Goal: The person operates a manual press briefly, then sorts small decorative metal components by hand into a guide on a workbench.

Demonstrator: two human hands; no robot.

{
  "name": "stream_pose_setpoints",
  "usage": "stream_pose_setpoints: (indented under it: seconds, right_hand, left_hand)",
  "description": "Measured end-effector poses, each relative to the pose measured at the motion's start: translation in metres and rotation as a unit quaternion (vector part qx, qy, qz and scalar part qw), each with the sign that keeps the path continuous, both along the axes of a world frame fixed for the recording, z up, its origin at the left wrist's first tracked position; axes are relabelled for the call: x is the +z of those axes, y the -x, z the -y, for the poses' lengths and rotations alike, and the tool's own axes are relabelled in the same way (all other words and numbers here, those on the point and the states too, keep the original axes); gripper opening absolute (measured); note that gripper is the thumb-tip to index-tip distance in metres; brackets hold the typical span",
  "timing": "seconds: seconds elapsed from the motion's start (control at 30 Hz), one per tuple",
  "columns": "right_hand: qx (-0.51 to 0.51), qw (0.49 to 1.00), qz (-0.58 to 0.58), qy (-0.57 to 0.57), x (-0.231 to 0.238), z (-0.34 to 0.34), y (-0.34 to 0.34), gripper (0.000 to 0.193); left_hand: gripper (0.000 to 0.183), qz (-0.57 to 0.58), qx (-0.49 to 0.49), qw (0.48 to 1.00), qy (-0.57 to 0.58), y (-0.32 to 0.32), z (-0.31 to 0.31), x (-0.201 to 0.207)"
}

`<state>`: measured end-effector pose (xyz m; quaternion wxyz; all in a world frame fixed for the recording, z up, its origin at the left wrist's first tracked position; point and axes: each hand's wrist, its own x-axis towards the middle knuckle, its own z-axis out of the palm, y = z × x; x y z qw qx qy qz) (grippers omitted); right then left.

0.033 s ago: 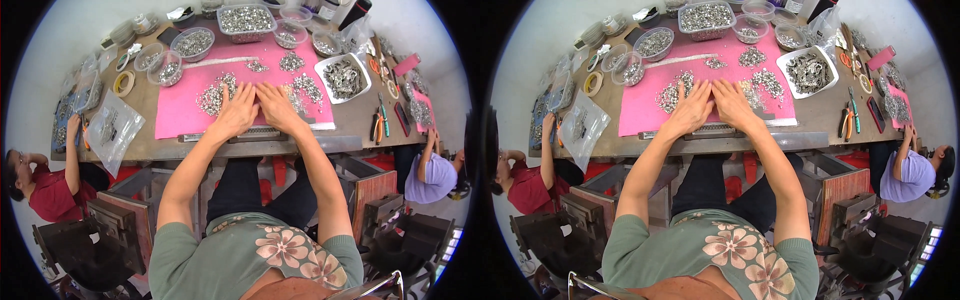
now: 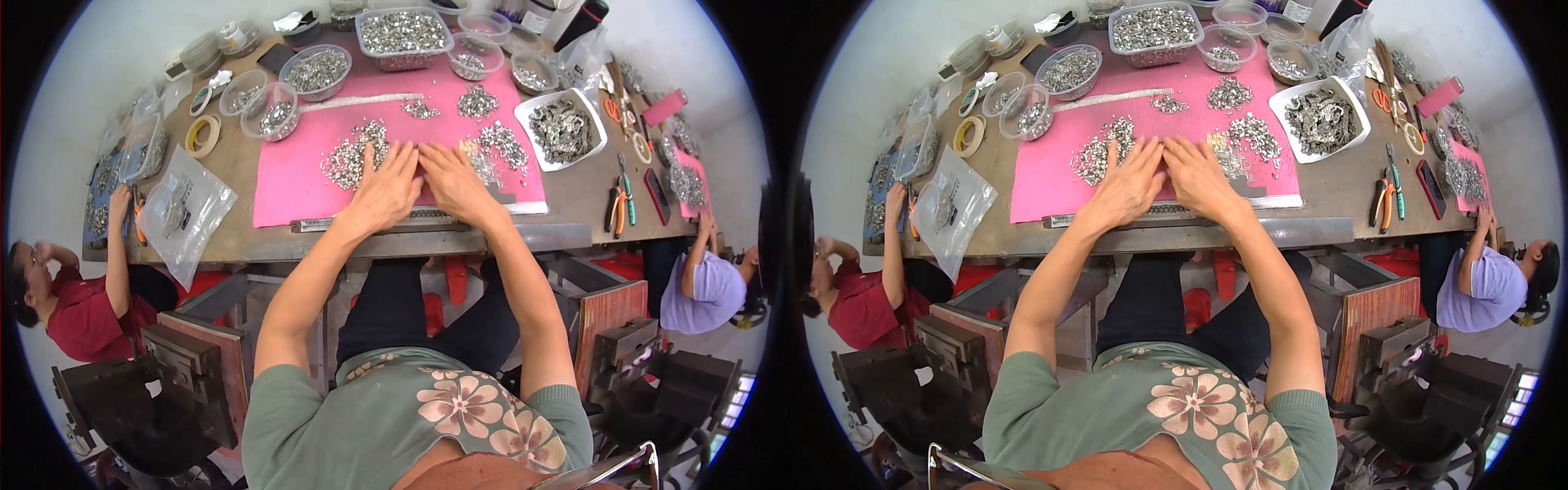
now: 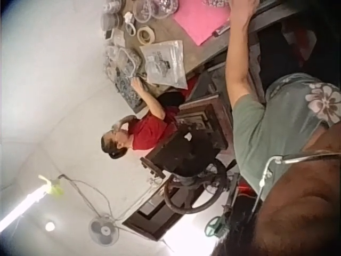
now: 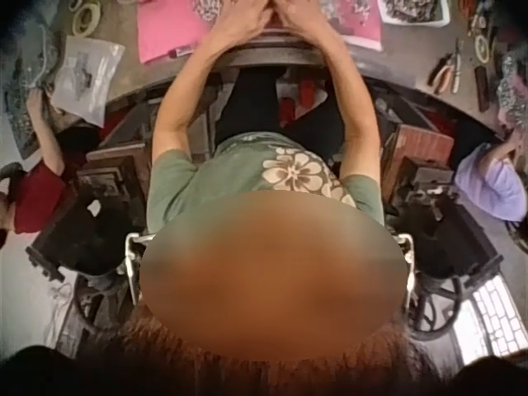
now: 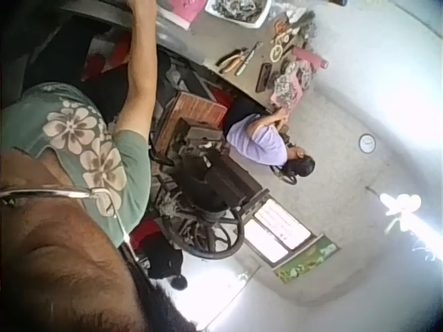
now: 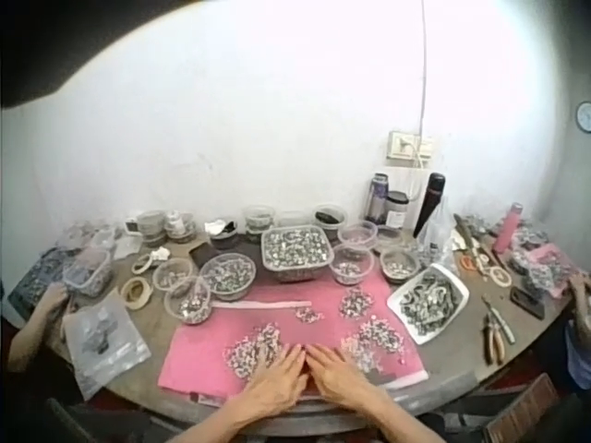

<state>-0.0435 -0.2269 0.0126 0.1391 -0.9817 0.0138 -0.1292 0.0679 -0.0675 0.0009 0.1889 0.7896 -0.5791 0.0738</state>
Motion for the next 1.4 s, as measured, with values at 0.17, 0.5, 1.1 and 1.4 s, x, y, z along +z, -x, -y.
stream_pose_setpoints:
  seconds: [0.17, 0.5, 1.1, 1.4]
  right_hand:
    - [0.101, 0.992, -0.011, -0.081, 0.014, -0.008, 0.035, 0.034]
    - [-0.018, 0.981, 0.145, -0.128, 0.004, -0.003, 0.011, 0.015]
    - [-0.079, 0.983, 0.161, -0.032, -0.009, -0.014, -0.016, 0.010]
    - [-0.065, 0.971, 0.172, -0.155, -0.009, -0.018, -0.010, 0.007]
  left_hand:
    - [0.050, -0.164, -0.069, 0.982, -0.065, 0.023, -0.047, 0.027]
    - [0.011, -0.128, 0.064, 0.980, 0.139, -0.005, -0.028, 0.017]
    - [0.009, -0.079, 0.017, 0.993, 0.086, -0.020, -0.010, 0.007]
    - [0.014, -0.081, 0.047, 0.990, 0.109, -0.006, -0.014, 0.006]
